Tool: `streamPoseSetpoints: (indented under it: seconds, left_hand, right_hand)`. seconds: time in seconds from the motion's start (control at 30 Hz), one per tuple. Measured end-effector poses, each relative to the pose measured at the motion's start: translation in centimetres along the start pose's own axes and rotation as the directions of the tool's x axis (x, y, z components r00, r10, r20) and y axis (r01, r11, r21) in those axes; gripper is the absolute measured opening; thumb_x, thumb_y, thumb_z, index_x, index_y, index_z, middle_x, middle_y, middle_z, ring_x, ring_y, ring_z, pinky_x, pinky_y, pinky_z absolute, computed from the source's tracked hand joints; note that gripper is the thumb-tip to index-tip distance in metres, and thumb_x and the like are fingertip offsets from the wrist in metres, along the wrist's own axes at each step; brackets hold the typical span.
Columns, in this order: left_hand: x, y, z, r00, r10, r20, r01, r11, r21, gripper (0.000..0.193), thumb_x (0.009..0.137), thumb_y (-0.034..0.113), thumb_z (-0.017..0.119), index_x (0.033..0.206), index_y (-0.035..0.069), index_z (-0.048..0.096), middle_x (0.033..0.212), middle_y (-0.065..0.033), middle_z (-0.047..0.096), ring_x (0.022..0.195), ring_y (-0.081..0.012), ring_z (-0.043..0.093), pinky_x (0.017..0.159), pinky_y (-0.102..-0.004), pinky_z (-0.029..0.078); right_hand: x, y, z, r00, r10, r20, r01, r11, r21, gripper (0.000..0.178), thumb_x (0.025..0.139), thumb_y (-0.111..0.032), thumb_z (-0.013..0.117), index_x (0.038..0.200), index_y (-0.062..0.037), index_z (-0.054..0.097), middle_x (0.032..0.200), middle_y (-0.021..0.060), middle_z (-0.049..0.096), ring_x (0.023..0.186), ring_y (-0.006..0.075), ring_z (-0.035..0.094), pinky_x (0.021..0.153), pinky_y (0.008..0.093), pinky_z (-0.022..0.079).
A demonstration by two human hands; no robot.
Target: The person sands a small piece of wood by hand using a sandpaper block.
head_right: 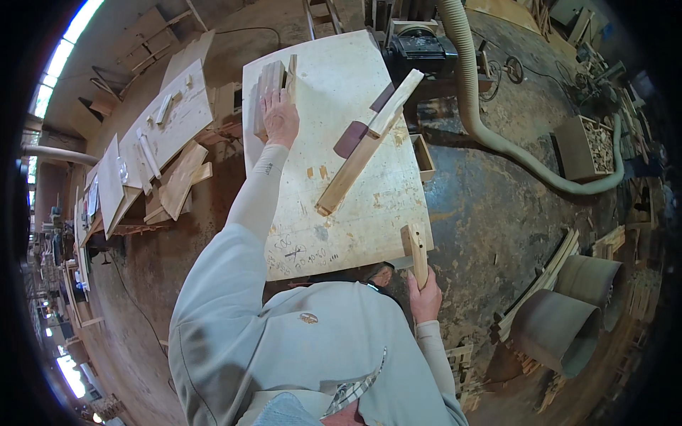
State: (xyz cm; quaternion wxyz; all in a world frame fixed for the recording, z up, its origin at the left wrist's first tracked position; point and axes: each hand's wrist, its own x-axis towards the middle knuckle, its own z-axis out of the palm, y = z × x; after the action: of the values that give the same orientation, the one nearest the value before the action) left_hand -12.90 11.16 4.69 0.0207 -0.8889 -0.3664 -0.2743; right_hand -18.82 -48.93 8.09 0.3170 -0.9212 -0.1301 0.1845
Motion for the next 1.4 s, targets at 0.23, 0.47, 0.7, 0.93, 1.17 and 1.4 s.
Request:
streamPoseSetpoints:
  seconds: [0.23, 0.47, 0.7, 0.93, 1.17, 1.4]
  left_hand:
    - [-0.4, 3.4, -0.3, 0.989, 0.147, -0.005, -0.145, 0.972, -0.185, 0.04, 0.106, 0.007, 0.05, 0.14, -0.002, 0.069, 0.139, -0.0241, 0.073, 0.148, -0.0447, 0.057, 0.133, -0.0585, 0.032]
    - [-2.5, 10.7, 0.1, 0.941, -0.023, 0.339, 0.302, 0.511, -0.805, 0.045, 0.109, 0.01, 0.061, 0.151, -0.005, 0.061, 0.143, -0.0203, 0.072, 0.134, -0.0333, 0.067, 0.116, -0.0409, 0.051]
    - [-4.1, 14.8, 6.0, 0.766, 0.046, 0.641, 0.642, -0.015, -0.766, 0.049, 0.111, 0.017, 0.061, 0.154, -0.006, 0.06, 0.147, -0.0189, 0.072, 0.13, -0.0252, 0.069, 0.115, -0.0358, 0.05]
    - [-3.8, 14.7, 6.9, 0.771, 0.032, 0.636, 0.633, 0.083, -0.77, 0.048, 0.111, 0.023, 0.063, 0.152, -0.001, 0.065, 0.146, -0.0172, 0.073, 0.131, -0.0294, 0.069, 0.115, -0.0388, 0.051]
    - [-2.7, 14.3, 6.1, 0.906, 0.109, 0.408, 0.095, 0.888, -0.449, 0.044, 0.107, 0.033, 0.065, 0.144, 0.011, 0.074, 0.129, -0.0215, 0.072, 0.121, -0.0431, 0.067, 0.11, -0.0504, 0.052]
    - [-1.9, 15.7, 7.1, 0.919, 0.122, 0.375, 0.096, 0.853, -0.513, 0.041, 0.105, 0.033, 0.068, 0.139, 0.011, 0.078, 0.12, -0.0211, 0.073, 0.116, -0.0396, 0.069, 0.104, -0.0481, 0.054]
  right_hand:
    - [0.0, -0.3, -0.1, 0.999, 0.039, -0.023, -0.04, 0.999, -0.023, 0.057, 0.103, -0.038, 0.077, 0.147, -0.0044, 0.063, 0.116, 0.029, 0.078, 0.107, 0.0504, 0.076, 0.091, 0.0545, 0.06]
    - [0.2, -0.1, -0.1, 0.998, 0.064, -0.019, -0.065, 0.995, -0.071, 0.055, 0.102, -0.038, 0.077, 0.146, -0.0081, 0.064, 0.118, 0.0276, 0.078, 0.108, 0.0498, 0.076, 0.091, 0.055, 0.06]
    - [0.0, -0.2, -0.1, 0.999, 0.051, -0.013, -0.052, 0.998, -0.036, 0.055, 0.102, -0.04, 0.078, 0.145, -0.0085, 0.064, 0.117, 0.0272, 0.079, 0.109, 0.0496, 0.075, 0.091, 0.0552, 0.06]
    - [0.2, -0.2, -0.3, 0.999, 0.049, -0.013, -0.049, 0.998, -0.028, 0.054, 0.102, -0.039, 0.078, 0.144, -0.0082, 0.065, 0.116, 0.0273, 0.079, 0.108, 0.049, 0.076, 0.091, 0.0543, 0.06]
    - [0.2, 0.0, -0.4, 0.999, 0.037, 0.006, -0.037, 0.999, 0.009, 0.056, 0.103, -0.041, 0.077, 0.145, -0.0069, 0.064, 0.116, 0.0281, 0.079, 0.108, 0.0494, 0.076, 0.091, 0.0551, 0.06]
    - [1.1, 0.8, -0.8, 0.99, 0.062, 0.127, -0.059, 0.998, -0.028, 0.057, 0.104, -0.043, 0.075, 0.144, -0.0059, 0.06, 0.113, 0.0305, 0.077, 0.102, 0.0536, 0.074, 0.085, 0.0598, 0.059]
